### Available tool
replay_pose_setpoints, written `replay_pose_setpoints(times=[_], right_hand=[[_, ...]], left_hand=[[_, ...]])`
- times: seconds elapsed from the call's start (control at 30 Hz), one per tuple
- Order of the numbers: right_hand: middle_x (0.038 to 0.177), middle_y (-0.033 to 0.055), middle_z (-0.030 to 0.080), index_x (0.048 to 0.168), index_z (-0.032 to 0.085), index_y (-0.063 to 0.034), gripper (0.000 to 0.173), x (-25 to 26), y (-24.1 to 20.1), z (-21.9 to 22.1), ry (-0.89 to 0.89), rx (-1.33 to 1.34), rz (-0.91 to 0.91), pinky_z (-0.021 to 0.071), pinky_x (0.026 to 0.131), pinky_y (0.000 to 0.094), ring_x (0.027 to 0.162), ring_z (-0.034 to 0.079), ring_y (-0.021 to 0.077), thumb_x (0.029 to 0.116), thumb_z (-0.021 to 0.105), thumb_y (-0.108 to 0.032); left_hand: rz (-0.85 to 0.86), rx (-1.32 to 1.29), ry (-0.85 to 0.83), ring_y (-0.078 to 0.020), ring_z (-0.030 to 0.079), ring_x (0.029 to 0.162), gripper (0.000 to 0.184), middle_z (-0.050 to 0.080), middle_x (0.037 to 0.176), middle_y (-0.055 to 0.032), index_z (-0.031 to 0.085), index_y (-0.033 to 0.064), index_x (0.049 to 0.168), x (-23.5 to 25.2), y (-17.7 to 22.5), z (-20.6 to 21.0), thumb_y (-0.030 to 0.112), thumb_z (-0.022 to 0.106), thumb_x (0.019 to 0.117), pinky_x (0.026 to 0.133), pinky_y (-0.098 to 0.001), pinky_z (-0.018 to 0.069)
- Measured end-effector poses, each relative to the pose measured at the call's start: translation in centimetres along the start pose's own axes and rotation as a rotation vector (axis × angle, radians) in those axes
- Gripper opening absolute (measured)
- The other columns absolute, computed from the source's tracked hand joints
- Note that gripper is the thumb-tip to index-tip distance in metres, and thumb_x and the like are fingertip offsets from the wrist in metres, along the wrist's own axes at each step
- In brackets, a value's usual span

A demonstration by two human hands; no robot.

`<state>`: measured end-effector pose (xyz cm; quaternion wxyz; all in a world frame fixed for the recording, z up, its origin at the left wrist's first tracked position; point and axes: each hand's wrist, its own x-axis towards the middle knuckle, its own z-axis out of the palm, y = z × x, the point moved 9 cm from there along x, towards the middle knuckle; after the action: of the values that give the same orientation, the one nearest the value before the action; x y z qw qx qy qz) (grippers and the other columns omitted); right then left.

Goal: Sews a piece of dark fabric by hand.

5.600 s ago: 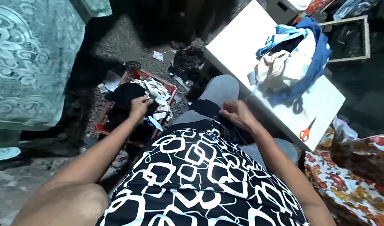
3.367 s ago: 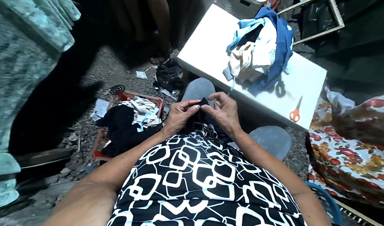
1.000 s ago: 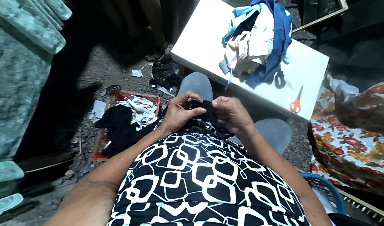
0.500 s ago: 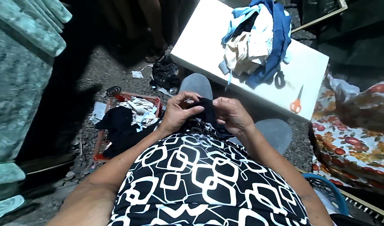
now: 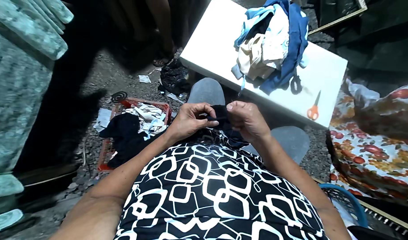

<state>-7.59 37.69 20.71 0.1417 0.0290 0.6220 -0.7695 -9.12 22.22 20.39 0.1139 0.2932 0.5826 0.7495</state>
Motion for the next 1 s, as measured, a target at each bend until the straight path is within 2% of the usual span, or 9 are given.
replay_pose_setpoints(times=[0.17,0.27,0.57,0.67,0.8,0.83,0.9,0.97,1.0], right_hand=[[0.055,-0.0072,0.041,0.088,0.066,-0.0057,0.015,0.0,-0.5,0.3,-0.017,-0.103,-0.048,0.0293,0.041,0.0176,0.043,0.034,0.0013,0.1001,0.058,-0.009],[0.056,-0.0066,0.044,0.089,0.067,-0.0054,0.014,0.0,-0.7,0.1,-0.018,-0.204,-0.077,0.0305,0.042,0.018,0.044,0.035,0.0012,0.0999,0.059,-0.01],[0.06,-0.0061,0.048,0.094,0.068,-0.0046,0.013,0.0,-0.5,0.3,-0.033,-0.198,-0.053,0.0317,0.042,0.0174,0.046,0.037,0.0007,0.1012,0.059,-0.012],[0.062,-0.004,0.057,0.096,0.069,-0.0041,0.007,-0.1,0.0,0.5,-0.034,-0.27,0.008,0.0315,0.042,0.0168,0.046,0.04,-0.0002,0.0949,0.068,-0.011],[0.06,-0.0045,0.055,0.089,0.069,-0.0031,0.004,-0.1,-0.1,0.8,-0.025,-0.347,-0.058,0.0332,0.043,0.0163,0.047,0.042,-0.0004,0.0907,0.072,-0.005],[0.063,-0.0035,0.058,0.09,0.07,-0.0024,0.003,-0.1,-0.4,0.9,-0.021,-0.342,-0.091,0.0345,0.044,0.0164,0.048,0.043,-0.0004,0.0907,0.072,-0.004],[0.066,-0.0024,0.063,0.091,0.071,-0.002,0.002,-0.1,-1.4,0.9,-0.009,-0.364,-0.183,0.0382,0.046,0.0165,0.05,0.047,-0.0004,0.0899,0.072,-0.003],[0.066,-0.0037,0.06,0.09,0.07,-0.003,0.003,-0.2,-2.8,0.8,0.005,-0.448,-0.299,0.0393,0.048,0.017,0.052,0.048,0.0,0.0897,0.072,-0.005],[0.065,-0.0042,0.059,0.089,0.07,-0.0032,0.003,-0.3,-3.5,0.8,0.009,-0.491,-0.349,0.0402,0.05,0.0173,0.053,0.048,0.0003,0.0896,0.072,-0.006]], left_hand=[[-0.078,0.025,0.112,-0.0117,0.07,0.079,0.012,0.073,0.088,-0.0063,0.07,-0.0005,0.095,-0.1,-0.2,-0.5,-0.002,0.078,0.0852,0.076,-0.0278,0.0607],[-0.028,0.079,0.095,-0.0136,0.071,0.09,0.01,0.073,0.097,-0.0074,0.07,0.0001,0.094,0.0,0.2,-0.4,0.0,0.077,0.0867,0.084,-0.0297,0.0607],[-0.053,0.031,0.176,-0.0088,0.069,0.075,0.01,0.072,0.084,-0.0044,0.069,-0.0002,0.094,-0.1,0.3,-0.9,-0.002,0.076,0.0874,0.073,-0.0251,0.0598],[-0.048,0.049,0.191,-0.008,0.068,0.071,0.012,0.072,0.081,-0.0045,0.069,-0.0007,0.093,-0.2,0.3,-1.0,-0.003,0.078,0.0853,0.07,-0.0242,0.0593],[0.0,0.13,0.208,-0.0072,0.067,0.07,0.013,0.071,0.081,-0.0041,0.069,-0.0001,0.093,-0.2,0.8,-1.0,-0.001,0.079,0.0846,0.068,-0.0232,0.0583],[0.025,0.126,0.211,-0.0083,0.068,0.072,0.016,0.071,0.084,-0.0047,0.067,-0.0005,0.096,-0.1,1.0,-0.9,-0.003,0.078,0.0845,0.07,-0.0243,0.0589],[0.031,0.089,0.213,-0.0117,0.071,0.079,0.032,0.072,0.091,-0.0067,0.06,-0.0009,0.111,0.1,1.4,-0.8,-0.007,0.077,0.0835,0.075,-0.0275,0.0619],[-0.026,0.077,0.227,-0.0118,0.071,0.078,0.045,0.072,0.091,-0.0059,0.056,-0.0003,0.122,0.2,1.1,-1.1,-0.008,0.077,0.0826,0.074,-0.0269,0.0617],[-0.061,0.071,0.236,-0.0114,0.07,0.077,0.044,0.071,0.089,-0.0053,0.058,-0.0007,0.121,0.3,0.8,-1.2,-0.007,0.077,0.0824,0.073,-0.0264,0.0611]])
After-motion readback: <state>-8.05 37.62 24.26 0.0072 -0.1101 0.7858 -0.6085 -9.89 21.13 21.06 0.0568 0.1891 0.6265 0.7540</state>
